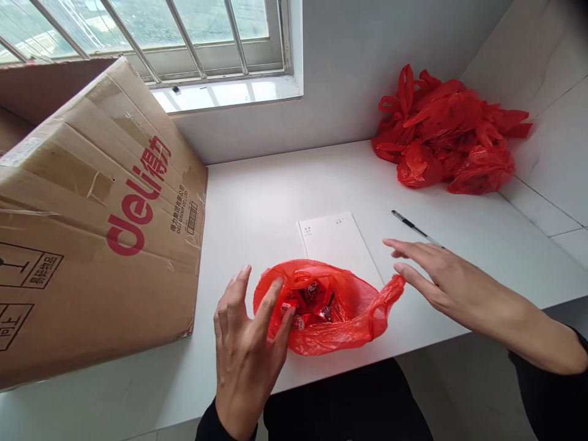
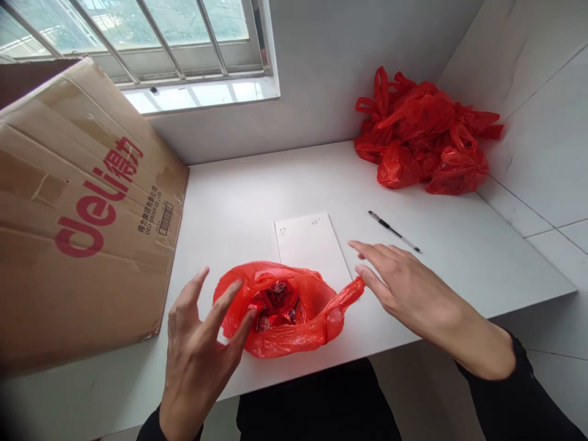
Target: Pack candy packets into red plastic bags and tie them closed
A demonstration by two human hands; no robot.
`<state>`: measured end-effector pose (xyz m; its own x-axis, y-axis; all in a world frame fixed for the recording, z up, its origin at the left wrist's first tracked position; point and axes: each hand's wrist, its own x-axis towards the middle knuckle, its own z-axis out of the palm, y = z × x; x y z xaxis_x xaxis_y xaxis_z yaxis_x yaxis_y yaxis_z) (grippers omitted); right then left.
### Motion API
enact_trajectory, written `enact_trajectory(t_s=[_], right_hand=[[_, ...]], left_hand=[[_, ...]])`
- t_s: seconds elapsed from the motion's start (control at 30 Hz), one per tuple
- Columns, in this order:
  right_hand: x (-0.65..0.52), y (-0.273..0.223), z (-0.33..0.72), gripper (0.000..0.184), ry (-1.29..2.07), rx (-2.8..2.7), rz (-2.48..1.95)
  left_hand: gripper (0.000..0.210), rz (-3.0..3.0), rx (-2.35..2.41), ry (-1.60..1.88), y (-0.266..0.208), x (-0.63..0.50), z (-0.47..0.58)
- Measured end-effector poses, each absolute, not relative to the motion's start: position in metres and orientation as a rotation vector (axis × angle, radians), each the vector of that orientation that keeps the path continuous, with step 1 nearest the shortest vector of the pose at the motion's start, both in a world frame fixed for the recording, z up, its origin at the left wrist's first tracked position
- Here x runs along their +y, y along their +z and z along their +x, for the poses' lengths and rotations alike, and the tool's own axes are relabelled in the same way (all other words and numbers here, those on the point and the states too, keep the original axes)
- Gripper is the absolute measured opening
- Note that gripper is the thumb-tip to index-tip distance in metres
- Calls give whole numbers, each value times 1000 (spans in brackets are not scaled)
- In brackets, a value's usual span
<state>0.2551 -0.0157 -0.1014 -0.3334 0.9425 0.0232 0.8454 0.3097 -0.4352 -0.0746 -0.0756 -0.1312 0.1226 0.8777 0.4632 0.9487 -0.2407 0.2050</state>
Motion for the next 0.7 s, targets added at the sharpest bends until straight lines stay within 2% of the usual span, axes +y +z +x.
enact_trajectory(t_s=[0.07,0.13,0.33,0.43,0.53,0.7], right_hand=[[-18,-116,269,46,602,-2425,-1628],[-21,-121,273,47,708,-2495,-1538],[-23,-96,236,25,1031,-2388,-1279],[-22,-88,218,38,1068,-2312,-1087],[-22,-85,209,49,1098,-2265,-927],[-25,-82,194,32,1116,-2229,-878]], left_hand=[[41,-2257,-1880,-661,-136,-74,-79],[43,-2257,-1951,-586,-140,-74,-85],[35,-2253,-2003,-542,-142,-73,-92],[38,-2248,-2015,-409,-139,-73,-94],[25,-2250,-2104,-318,-139,-73,-96],[19,-2300,-2265,-394,-141,-73,-96]])
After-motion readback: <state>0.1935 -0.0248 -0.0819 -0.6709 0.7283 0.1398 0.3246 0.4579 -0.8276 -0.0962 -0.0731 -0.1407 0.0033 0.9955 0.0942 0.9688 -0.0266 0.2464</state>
